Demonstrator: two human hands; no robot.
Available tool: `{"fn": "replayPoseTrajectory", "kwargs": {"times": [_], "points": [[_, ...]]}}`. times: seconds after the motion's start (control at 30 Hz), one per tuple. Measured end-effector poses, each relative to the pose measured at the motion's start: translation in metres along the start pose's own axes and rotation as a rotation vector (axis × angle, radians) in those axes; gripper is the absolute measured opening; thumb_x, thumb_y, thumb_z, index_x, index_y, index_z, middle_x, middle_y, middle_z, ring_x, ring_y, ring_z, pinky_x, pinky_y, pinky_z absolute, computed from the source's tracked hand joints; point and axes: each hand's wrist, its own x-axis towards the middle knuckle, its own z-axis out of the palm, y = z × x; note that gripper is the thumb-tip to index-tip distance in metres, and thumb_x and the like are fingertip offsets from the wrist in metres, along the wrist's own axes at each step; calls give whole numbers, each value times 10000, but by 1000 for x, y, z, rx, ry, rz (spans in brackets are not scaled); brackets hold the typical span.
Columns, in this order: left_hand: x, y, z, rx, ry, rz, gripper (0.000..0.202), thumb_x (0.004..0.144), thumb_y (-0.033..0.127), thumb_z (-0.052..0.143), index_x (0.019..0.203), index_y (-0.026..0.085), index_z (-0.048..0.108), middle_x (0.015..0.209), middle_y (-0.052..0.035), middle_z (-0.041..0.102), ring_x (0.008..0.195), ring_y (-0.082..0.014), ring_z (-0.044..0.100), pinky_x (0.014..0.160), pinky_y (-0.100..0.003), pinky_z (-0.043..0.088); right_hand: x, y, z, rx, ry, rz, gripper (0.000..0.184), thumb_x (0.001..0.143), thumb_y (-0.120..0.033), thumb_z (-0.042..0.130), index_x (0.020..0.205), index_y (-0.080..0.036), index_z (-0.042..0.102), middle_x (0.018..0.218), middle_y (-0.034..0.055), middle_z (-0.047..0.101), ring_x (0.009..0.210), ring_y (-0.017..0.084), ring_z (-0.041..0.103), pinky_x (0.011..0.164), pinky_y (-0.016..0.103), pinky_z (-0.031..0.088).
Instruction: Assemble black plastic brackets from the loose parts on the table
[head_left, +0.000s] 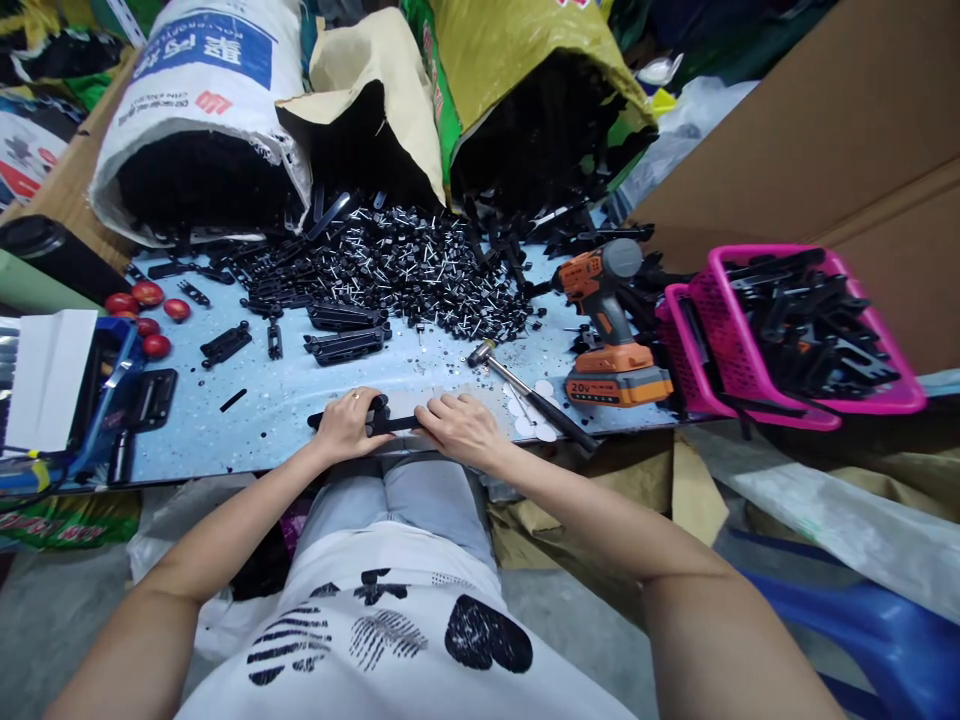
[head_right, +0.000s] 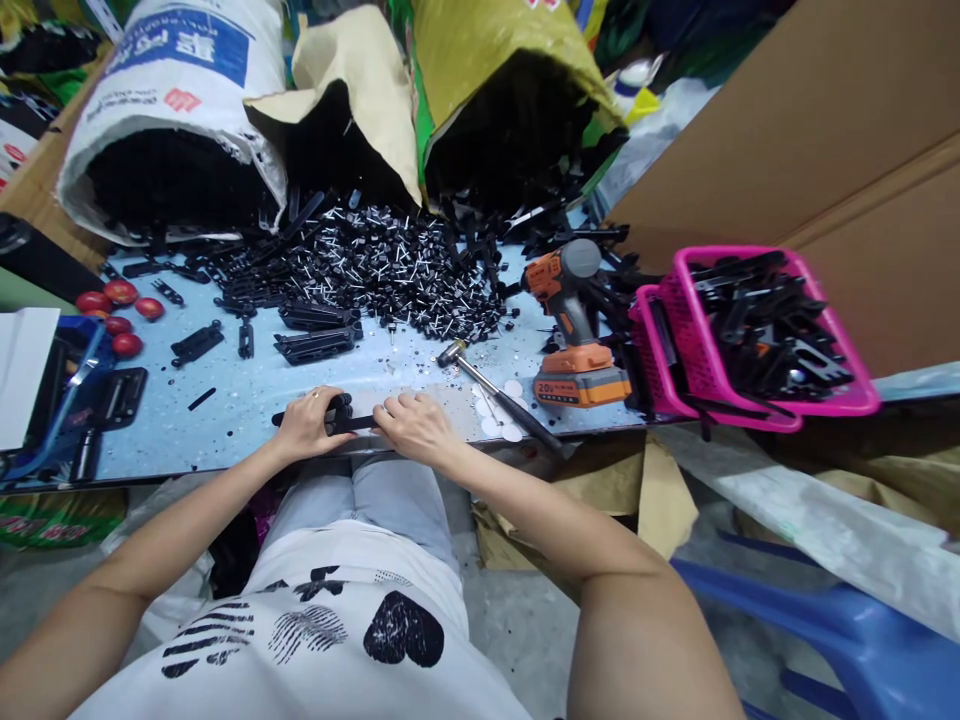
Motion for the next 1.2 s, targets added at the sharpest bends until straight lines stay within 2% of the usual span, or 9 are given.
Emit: {"fn": "replayPoseTrajectory", "kwargs": {"times": [0.27, 0.53, 0.63, 0.73, 0.8, 0.87, 0.93, 1.1, 1.2], "points": [[1, -7, -2, 10, 57, 54, 620, 731, 582, 616, 1168, 175, 450, 1074, -113, 611, 1019, -271, 596, 817, -374, 491, 5, 4, -3, -167, 106, -125, 338, 990, -340, 292, 941, -155, 570, 823, 61, 599, 757, 164, 482, 626, 306, 216], [-1, -4, -2, -33, 86, -3, 614, 711, 553, 644, 1158, 166, 476, 1071, -120, 631, 1004, -266, 607, 843, -366, 476, 7, 5, -15, -203, 37, -177, 303, 996, -296, 281, 972, -152, 547, 851, 67, 604, 772, 162, 500, 622, 305, 234], [6, -1, -10, -81, -19, -83, 657, 665, 590, 663, 1148, 174, 503, 1054, -99, 642, 959, -266, 620, 818, -357, 474, 10, 11, -18, -183, -19, -188, 348, 1001, -337, 245, 990, -145, 535, 883, 82, 612, 796, 166, 527, 623, 298, 250], [24, -3, -19, -171, -270, -127, 674, 633, 663, 638, 1098, 181, 562, 982, -73, 664, 887, -265, 631, 770, -348, 478, 15, 23, -14, -118, -129, -215, 436, 988, -447, 214, 999, -144, 527, 895, 95, 627, 774, 168, 559, 609, 279, 262], [38, -8, -24, -253, -443, -86, 627, 659, 682, 596, 1037, 182, 616, 968, -71, 672, 900, -261, 624, 790, -345, 474, 20, 30, -8, -51, -207, -173, 469, 973, -502, 210, 1004, -152, 522, 895, 94, 644, 734, 169, 579, 587, 265, 259], [50, -18, -29, -330, -492, -28, 575, 719, 661, 541, 1012, 179, 647, 1040, -85, 665, 997, -260, 595, 881, -351, 446, 24, 34, 1, 16, -271, -106, 458, 967, -515, 228, 1016, -163, 517, 915, 91, 662, 711, 169, 596, 569, 256, 251], [58, -27, -36, -383, -385, -61, 547, 798, 621, 458, 1043, 170, 647, 1116, -93, 647, 1073, -250, 565, 947, -353, 412, 28, 37, 10, 64, -310, -55, 445, 963, -520, 239, 1023, -176, 514, 941, 84, 673, 706, 171, 609, 561, 253, 246], [48, -28, -61, -370, 53, -285, 510, 911, 534, 309, 1055, 164, 630, 1030, -74, 675, 999, -210, 604, 890, -318, 451, 37, 42, 27, 117, -337, -3, 504, 949, -567, 203, 1050, -186, 517, 905, 84, 685, 698, 192, 614, 584, 257, 246], [27, -16, -65, -167, 126, -329, 483, 900, 520, 365, 1092, 151, 612, 1083, -101, 653, 1007, -235, 602, 893, -341, 451, 43, 47, 30, 142, -354, 5, 531, 946, -575, 189, 1060, -178, 523, 822, 86, 684, 693, 200, 606, 597, 256, 239]]}}
